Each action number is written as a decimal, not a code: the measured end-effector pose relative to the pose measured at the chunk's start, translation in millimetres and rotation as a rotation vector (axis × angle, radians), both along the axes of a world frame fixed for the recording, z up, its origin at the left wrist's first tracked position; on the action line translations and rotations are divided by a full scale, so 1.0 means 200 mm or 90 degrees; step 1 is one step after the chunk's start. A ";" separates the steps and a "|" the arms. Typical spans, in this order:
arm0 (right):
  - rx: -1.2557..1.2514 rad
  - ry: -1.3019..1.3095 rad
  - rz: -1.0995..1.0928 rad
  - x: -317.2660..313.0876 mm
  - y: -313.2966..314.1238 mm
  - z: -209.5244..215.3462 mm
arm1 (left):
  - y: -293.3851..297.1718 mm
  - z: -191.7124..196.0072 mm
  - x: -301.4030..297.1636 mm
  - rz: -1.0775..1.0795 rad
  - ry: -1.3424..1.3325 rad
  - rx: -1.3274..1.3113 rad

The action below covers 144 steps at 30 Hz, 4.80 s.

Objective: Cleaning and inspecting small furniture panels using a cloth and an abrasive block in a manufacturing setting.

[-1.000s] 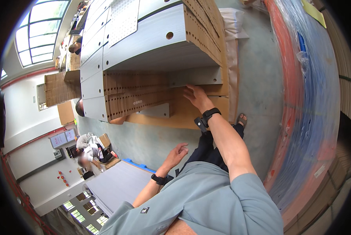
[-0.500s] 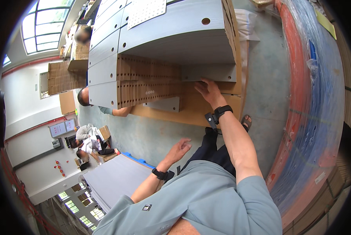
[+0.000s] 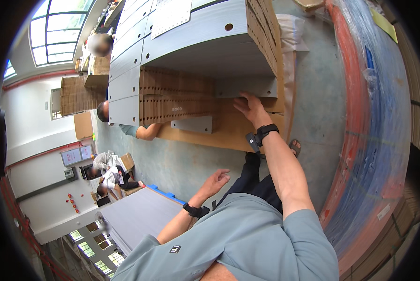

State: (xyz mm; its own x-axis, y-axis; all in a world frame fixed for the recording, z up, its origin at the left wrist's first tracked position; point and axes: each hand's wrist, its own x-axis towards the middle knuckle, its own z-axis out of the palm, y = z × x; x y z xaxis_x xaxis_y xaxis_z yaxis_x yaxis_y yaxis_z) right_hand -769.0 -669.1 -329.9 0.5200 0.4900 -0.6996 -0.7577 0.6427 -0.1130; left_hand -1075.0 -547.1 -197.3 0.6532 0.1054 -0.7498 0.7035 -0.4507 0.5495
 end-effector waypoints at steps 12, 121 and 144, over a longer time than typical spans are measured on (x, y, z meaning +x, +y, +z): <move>-0.035 0.033 -0.066 0.01 0.04 -0.04 | -0.08 -0.05 -0.03 0.010 0.001 -0.034; -0.193 -0.178 0.867 -1.58 -0.55 -0.30 | 0.93 -0.50 -1.47 0.078 0.152 -0.030; -0.327 -0.385 1.014 -1.81 0.57 -0.10 | 1.45 -0.85 -2.22 0.547 0.017 -0.127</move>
State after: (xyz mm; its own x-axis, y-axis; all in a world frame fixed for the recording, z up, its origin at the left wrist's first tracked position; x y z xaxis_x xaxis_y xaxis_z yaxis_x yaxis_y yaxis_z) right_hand -1130.1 -555.8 -350.0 0.0245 0.5426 -0.8396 -0.3328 -0.7875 -0.5187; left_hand -1518.5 -256.8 -368.0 0.3902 0.4178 -0.8205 0.7683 0.3433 0.5402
